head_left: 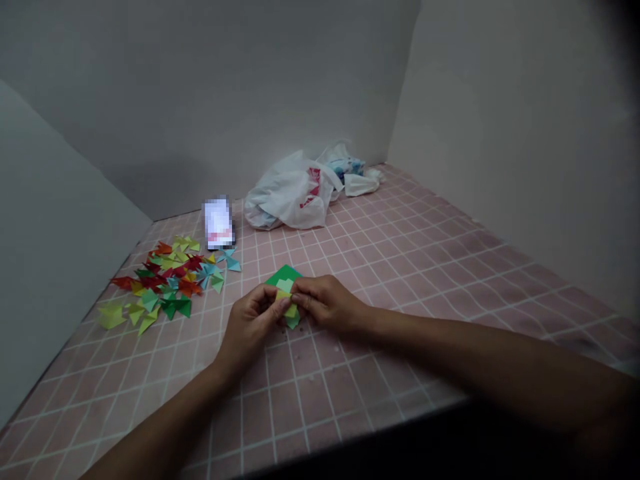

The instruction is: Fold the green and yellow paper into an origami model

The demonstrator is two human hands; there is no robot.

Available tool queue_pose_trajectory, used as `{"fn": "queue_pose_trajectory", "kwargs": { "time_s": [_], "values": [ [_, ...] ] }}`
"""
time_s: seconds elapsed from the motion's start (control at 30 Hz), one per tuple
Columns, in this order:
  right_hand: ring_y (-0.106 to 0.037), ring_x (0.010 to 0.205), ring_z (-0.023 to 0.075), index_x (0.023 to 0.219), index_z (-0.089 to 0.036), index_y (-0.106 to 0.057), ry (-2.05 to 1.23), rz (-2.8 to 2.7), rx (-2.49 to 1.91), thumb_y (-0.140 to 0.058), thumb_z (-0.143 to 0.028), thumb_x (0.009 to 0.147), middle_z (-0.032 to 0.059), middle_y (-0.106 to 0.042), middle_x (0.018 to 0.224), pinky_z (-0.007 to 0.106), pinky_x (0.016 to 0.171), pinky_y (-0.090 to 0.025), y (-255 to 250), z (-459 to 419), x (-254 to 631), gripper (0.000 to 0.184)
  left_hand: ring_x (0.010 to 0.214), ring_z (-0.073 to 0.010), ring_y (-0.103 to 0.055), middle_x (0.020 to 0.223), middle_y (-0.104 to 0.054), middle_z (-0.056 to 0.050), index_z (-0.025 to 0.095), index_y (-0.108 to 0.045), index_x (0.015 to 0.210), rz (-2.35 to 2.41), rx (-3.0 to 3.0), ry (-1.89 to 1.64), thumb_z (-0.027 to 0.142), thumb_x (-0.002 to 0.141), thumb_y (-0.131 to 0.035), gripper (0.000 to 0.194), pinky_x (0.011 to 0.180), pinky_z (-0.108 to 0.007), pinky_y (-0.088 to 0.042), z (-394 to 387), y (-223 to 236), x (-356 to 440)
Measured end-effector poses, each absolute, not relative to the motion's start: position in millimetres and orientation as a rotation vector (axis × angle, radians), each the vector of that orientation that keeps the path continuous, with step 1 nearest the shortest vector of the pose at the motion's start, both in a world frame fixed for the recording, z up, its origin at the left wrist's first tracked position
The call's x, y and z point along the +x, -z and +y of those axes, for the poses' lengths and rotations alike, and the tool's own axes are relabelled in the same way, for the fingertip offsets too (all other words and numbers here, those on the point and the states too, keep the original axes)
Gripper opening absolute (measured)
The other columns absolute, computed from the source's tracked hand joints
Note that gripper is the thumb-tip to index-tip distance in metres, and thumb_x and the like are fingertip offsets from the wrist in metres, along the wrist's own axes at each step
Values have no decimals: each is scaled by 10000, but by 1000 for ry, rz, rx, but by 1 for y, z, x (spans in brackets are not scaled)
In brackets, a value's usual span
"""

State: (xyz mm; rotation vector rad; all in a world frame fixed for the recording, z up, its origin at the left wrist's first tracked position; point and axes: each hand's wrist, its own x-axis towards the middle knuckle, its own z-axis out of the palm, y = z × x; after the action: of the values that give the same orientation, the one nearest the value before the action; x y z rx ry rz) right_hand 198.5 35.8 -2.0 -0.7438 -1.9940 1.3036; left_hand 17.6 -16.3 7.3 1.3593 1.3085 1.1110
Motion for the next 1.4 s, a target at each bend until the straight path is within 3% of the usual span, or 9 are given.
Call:
{"fn": "queue_pose_trajectory", "kwargs": {
  "time_s": [0.17,0.27,0.37,0.57,0.7,0.87,1.07,1.27,1.4],
  "values": [
    [-524,573,99,760,-184,-530,-1491,-1758,-785,-483,-340,988,-13,-554,678,236,553,-414,7,37,196,281,551,-108,-582,602,-637,21,172,-601,746,1370,1327,-1161,384,840,-719,261,563,-217,-457,-17,-9,18],
    [-540,560,99,802,-184,-547,-1699,-1649,-763,-621,-414,912,-23,-572,673,229,525,-419,12,35,191,266,552,-118,-599,602,-636,21,176,-587,741,1373,1296,-1202,397,836,-721,275,568,-229,-472,-19,-10,20],
    [-527,536,91,746,-185,-513,-1819,-1598,-749,-681,-373,868,-29,-563,648,224,509,-404,13,32,189,281,580,-128,-616,650,-663,2,179,-574,749,1320,1278,-1176,403,850,-713,283,582,-240,-484,-21,-7,20],
    [-485,565,86,680,-180,-492,-1535,-1879,-765,-569,-200,922,-28,-514,633,224,535,-371,1,36,197,255,576,-113,-561,639,-625,14,179,-596,757,1286,1288,-1108,415,860,-704,280,562,-224,-438,-18,-6,16],
    [-504,532,90,736,-185,-498,-1608,-1763,-786,-487,-290,988,-29,-534,646,225,515,-393,2,38,197,273,589,-133,-561,604,-612,8,177,-606,714,1343,1378,-1100,407,879,-672,290,598,-243,-444,-18,-11,14],
    [-526,498,84,736,-189,-485,-1830,-1633,-751,-603,-305,917,-42,-544,611,208,475,-407,7,35,192,245,559,-133,-553,590,-607,13,185,-599,694,1359,1368,-1128,404,880,-661,293,567,-244,-434,-21,-13,15],
    [-474,495,81,687,-189,-490,-1622,-1770,-844,-524,-249,952,-26,-529,607,221,471,-374,0,33,197,274,575,-133,-573,604,-620,-2,180,-607,676,1387,1480,-1084,417,936,-583,352,574,-246,-450,-19,-15,15],
    [-449,518,93,681,-193,-482,-1487,-1782,-888,-506,-254,968,-31,-493,585,236,500,-346,-1,36,198,294,650,-145,-649,715,-658,18,187,-639,1064,1367,1421,-1267,402,932,-618,252,631,-263,-532,-14,-11,12],
    [-467,483,83,708,-190,-485,-1548,-1710,-872,-501,-253,969,-38,-503,609,232,480,-357,0,36,196,269,638,-134,-667,708,-678,21,175,-631,965,1320,1335,-1279,336,832,-735,233,616,-244,-545,-13,-11,13]
  ]
}}
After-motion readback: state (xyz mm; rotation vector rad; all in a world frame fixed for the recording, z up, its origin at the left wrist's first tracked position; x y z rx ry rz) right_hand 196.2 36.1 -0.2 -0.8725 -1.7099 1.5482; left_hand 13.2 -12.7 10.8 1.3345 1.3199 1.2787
